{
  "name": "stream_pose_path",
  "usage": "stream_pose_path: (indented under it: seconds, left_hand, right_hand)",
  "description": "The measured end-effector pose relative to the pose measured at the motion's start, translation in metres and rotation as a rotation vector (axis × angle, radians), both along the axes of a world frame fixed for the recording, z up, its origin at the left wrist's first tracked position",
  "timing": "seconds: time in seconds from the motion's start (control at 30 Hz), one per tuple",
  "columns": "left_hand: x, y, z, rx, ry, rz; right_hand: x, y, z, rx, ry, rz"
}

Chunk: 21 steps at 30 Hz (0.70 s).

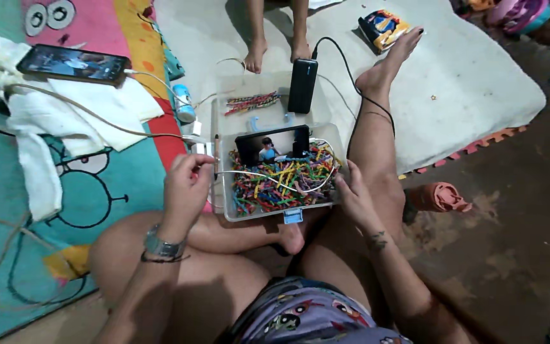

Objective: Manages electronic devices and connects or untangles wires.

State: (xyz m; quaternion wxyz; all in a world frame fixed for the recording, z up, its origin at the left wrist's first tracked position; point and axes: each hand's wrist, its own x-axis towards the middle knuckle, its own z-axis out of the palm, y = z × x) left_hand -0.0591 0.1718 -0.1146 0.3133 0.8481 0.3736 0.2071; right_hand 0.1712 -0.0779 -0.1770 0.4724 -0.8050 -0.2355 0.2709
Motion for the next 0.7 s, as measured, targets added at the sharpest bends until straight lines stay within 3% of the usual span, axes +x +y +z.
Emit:
stream_pose_path:
  seconds: [0.13, 0.27, 0.37, 0.53, 0.7]
  left_hand:
    - [-0.009, -0.015, -0.007, -0.117, -0.022, 0.016]
    - [-0.007, -0.020, -0.008, -0.072, -0.060, -0.027]
    - [-0.007, -0.024, -0.013, -0.013, -0.075, -0.075]
    - [0.006, -0.021, -0.018, 0.137, -0.102, -0.286]
    - [0.017, -0.021, -0.023, 0.313, 0.203, -0.334]
  right_hand:
    - [-0.001, -0.003, 0.003, -0.074, -0.033, 0.025]
    - [-0.012, -0.001, 0.020, -0.146, -0.308, 0.003]
    - [-0.022, -0.001, 0.027, -0.088, -0.479, 0.013]
    - [-0.033, 0.007, 0.032, 0.018, -0.551, 0.135]
    - [-0.035, 0.028, 0.045, 0.044, -0.633, 0.241]
